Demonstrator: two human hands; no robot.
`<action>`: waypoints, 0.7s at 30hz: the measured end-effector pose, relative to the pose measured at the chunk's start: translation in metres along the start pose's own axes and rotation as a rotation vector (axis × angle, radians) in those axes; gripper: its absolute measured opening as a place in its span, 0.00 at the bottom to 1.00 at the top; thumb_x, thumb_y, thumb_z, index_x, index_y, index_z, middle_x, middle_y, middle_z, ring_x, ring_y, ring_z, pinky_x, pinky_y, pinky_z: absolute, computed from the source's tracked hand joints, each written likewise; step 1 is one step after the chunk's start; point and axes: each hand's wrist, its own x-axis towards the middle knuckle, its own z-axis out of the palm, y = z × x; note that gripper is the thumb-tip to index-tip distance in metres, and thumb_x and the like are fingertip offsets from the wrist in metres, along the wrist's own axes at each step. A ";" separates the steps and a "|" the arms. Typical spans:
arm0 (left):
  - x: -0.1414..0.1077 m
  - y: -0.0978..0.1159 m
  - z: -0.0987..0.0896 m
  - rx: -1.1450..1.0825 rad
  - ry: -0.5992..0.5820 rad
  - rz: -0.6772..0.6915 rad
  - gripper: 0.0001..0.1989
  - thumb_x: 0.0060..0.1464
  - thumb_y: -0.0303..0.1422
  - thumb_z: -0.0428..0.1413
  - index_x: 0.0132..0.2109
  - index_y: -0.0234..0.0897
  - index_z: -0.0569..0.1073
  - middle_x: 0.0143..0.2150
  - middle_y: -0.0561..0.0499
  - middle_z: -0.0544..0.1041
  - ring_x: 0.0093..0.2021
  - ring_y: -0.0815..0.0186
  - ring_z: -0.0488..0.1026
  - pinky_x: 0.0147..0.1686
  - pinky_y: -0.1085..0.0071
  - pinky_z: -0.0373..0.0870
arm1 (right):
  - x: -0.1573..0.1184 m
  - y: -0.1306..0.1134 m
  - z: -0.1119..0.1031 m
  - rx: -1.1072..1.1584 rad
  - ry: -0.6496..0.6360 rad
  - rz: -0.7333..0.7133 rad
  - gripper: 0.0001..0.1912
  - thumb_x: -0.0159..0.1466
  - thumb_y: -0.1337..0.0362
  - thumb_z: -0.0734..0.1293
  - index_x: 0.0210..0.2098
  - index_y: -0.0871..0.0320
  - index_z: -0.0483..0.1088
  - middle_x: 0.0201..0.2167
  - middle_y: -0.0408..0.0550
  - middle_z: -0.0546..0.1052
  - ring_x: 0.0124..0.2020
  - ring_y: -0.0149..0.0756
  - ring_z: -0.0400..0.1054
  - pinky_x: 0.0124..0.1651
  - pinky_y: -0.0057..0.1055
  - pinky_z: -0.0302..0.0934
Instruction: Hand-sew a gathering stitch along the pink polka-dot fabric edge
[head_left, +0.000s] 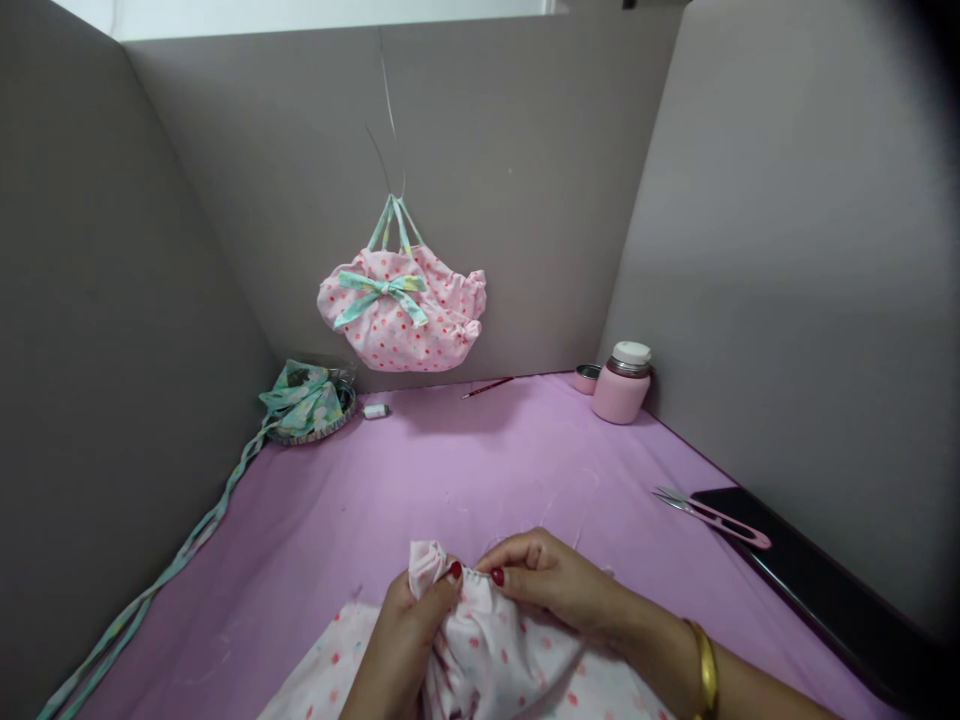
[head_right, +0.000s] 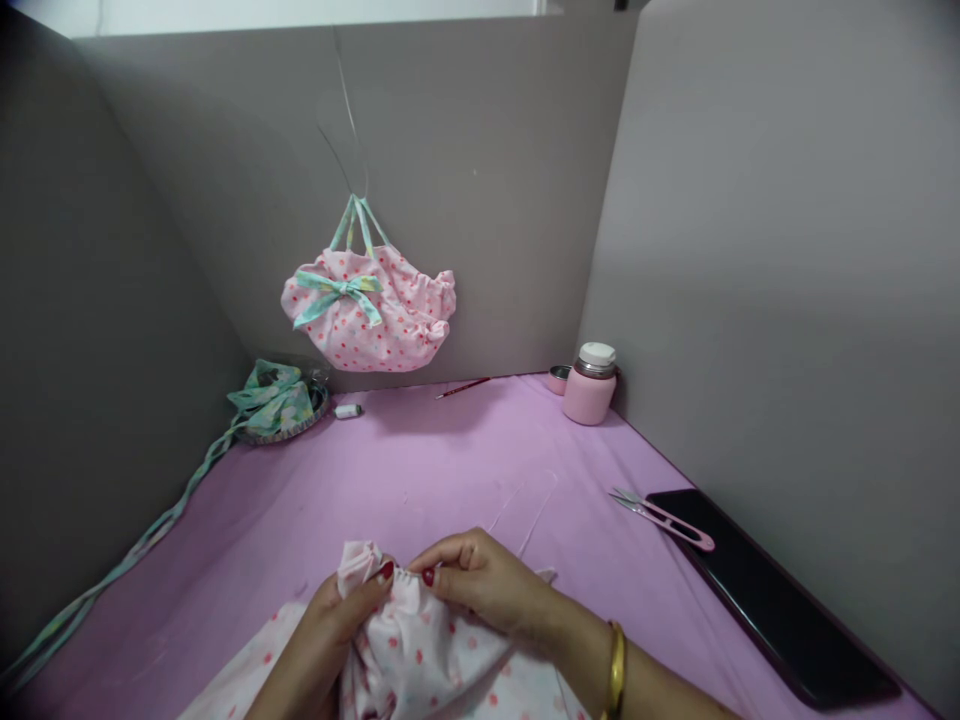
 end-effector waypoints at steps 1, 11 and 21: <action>0.000 0.000 0.000 0.000 -0.006 -0.005 0.08 0.47 0.33 0.59 0.28 0.34 0.68 0.24 0.53 0.68 0.26 0.69 0.65 0.29 0.74 0.62 | 0.000 0.000 0.000 -0.007 0.001 0.003 0.20 0.53 0.54 0.70 0.38 0.63 0.76 0.20 0.43 0.70 0.18 0.22 0.52 0.22 0.22 0.46; -0.002 0.004 0.005 0.030 0.004 -0.005 0.08 0.46 0.32 0.58 0.28 0.34 0.66 0.24 0.53 0.68 0.25 0.68 0.65 0.28 0.74 0.60 | 0.000 0.000 0.001 0.036 0.011 0.020 0.21 0.51 0.53 0.71 0.37 0.63 0.75 0.16 0.39 0.66 0.16 0.20 0.49 0.21 0.21 0.43; 0.002 0.002 0.003 0.082 0.023 0.015 0.09 0.44 0.32 0.59 0.26 0.34 0.66 0.23 0.54 0.67 0.25 0.69 0.63 0.26 0.74 0.59 | 0.001 -0.002 0.009 0.138 0.065 0.035 0.19 0.47 0.56 0.74 0.32 0.64 0.75 0.18 0.41 0.69 0.17 0.20 0.54 0.21 0.20 0.44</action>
